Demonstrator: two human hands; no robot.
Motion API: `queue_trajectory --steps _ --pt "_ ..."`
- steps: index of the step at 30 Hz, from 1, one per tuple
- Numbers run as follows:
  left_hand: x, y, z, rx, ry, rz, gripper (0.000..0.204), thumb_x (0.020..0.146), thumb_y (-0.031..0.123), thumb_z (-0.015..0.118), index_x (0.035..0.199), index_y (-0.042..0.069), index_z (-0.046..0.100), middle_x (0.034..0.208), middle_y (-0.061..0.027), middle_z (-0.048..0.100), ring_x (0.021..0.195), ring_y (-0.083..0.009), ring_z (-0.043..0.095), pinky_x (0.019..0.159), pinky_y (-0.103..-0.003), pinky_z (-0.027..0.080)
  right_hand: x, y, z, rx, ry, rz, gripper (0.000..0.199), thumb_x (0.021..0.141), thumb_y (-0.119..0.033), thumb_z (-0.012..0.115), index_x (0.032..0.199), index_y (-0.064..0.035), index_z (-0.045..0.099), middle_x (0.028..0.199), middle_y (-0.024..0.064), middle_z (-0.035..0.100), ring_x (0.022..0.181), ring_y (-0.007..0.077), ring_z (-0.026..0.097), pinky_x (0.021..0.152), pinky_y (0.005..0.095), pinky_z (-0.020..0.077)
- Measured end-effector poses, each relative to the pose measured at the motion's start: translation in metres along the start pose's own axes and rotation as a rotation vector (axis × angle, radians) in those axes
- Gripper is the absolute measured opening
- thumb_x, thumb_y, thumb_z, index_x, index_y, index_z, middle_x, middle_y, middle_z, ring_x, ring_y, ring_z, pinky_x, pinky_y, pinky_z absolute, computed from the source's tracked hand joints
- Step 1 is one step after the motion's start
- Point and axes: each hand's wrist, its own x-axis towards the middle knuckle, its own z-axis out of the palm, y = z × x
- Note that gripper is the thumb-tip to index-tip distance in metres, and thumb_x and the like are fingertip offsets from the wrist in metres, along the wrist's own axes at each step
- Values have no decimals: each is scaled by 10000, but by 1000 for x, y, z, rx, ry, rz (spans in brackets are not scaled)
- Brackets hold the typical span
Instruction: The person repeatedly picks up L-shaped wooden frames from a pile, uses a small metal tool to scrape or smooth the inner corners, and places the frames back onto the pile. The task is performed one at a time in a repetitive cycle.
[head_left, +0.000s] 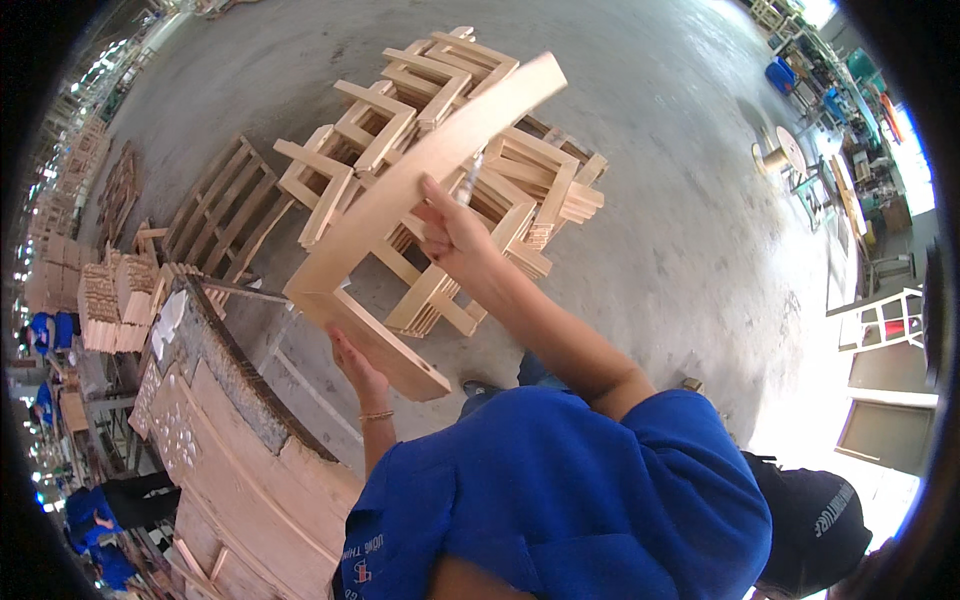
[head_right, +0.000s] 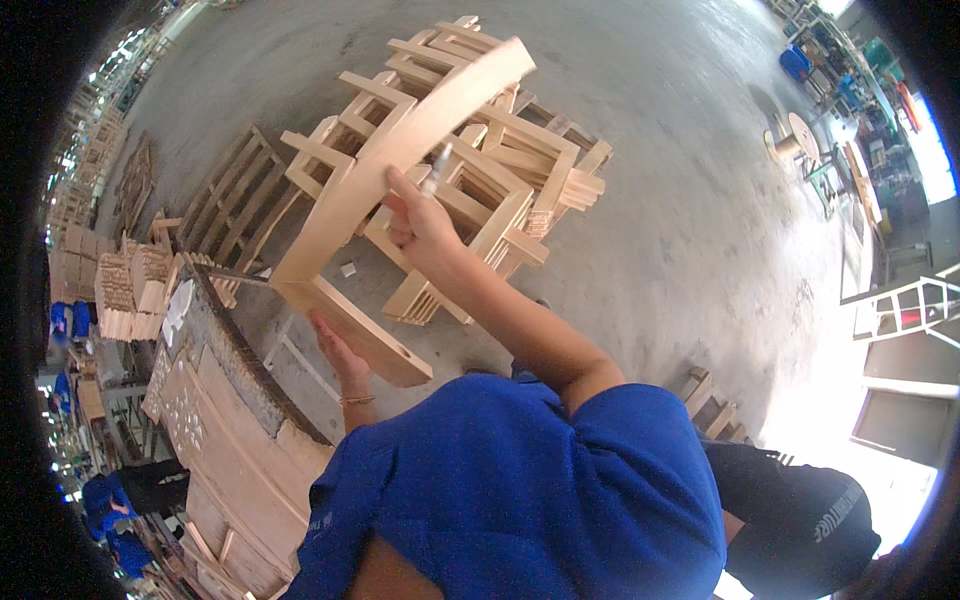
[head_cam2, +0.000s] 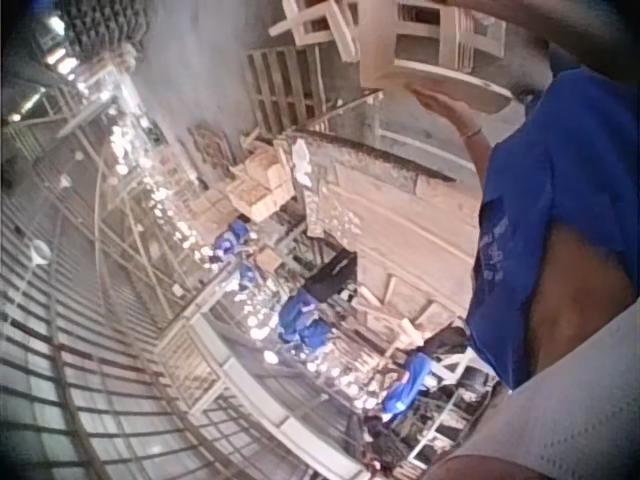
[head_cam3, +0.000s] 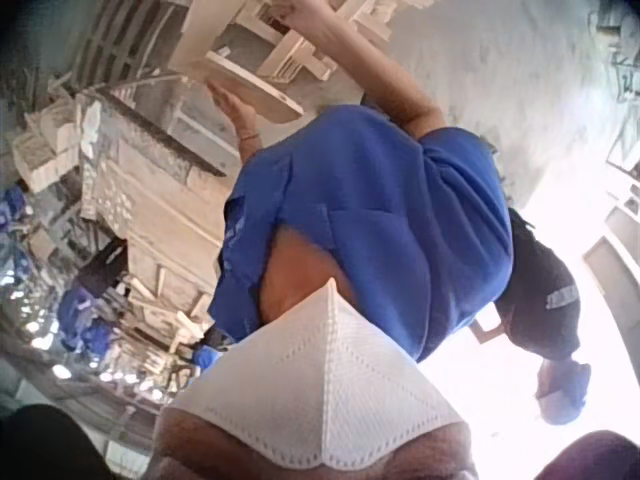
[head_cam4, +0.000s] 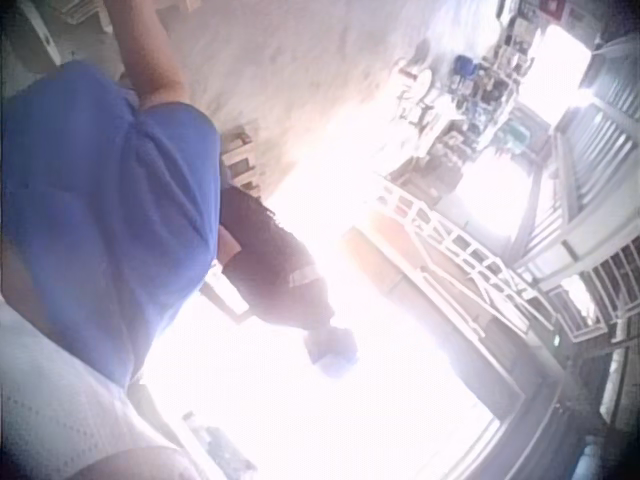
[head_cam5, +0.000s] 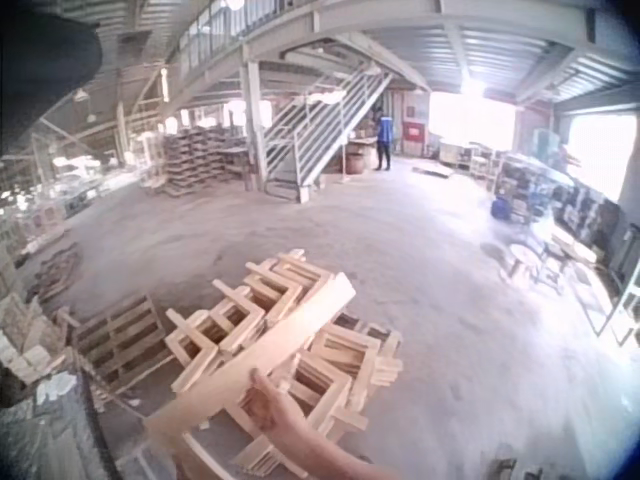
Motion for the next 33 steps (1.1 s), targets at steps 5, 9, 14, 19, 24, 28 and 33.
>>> queue_trajectory --steps 5,9,14,19,24,28,33 --pt "35 9 34 -42 -188 -291 416 916 357 532 1110 -11 551 1085 -45 554 973 -128 525 843 -275 434 -57 -33 -80 -411 51 87 287 896 -242 567 1106 -46 579 973 110 629 488 54 403 423 207 309" --pt "67 6 85 279 -368 -222 304 901 332 575 783 52 567 758 70 483 707 -40 420 622 -208 354 -51 -108 -125 -1269 54 -579 240 918 -157 527 1127 -80 618 884 23 648 782 134 589 653 261 460" --pt "95 -1 213 313 -776 -280 372 901 352 574 652 89 491 630 109 362 607 -12 310 527 -198 263 40 -260 -194 -1609 22 -78 474 929 -458 453 1079 -52 644 930 40 628 851 130 558 718 279 450" --pt "118 -16 294 576 -1031 -309 359 888 418 571 802 70 551 678 71 436 644 -23 365 560 -181 305 79 -271 -259 -607 -447 788 597 826 -527 562 1191 -54 547 1041 123 630 939 203 598 831 321 466" --pt "117 -48 357 402 -871 -213 580 844 453 611 1185 12 450 922 -31 579 871 -122 548 747 -220 435 88 -300 -293 -212 -503 782 756 738 -517 657 1231 24 465 1056 170 614 1020 236 580 911 328 433" --pt "114 -71 367 405 -448 -280 638 862 404 606 1286 -13 376 1136 -130 545 1061 -203 547 842 -295 470 127 -339 -282 -758 -449 713 737 665 -385 763 1211 25 484 1106 176 588 1018 262 577 904 336 434" --pt "38 -137 296 305 -266 -687 391 926 270 534 1205 2 476 1092 -82 559 1018 -161 566 846 -265 463 212 -296 -337 -1784 -219 66 644 660 -376 749 1165 -44 526 1068 158 579 986 311 574 839 381 455"
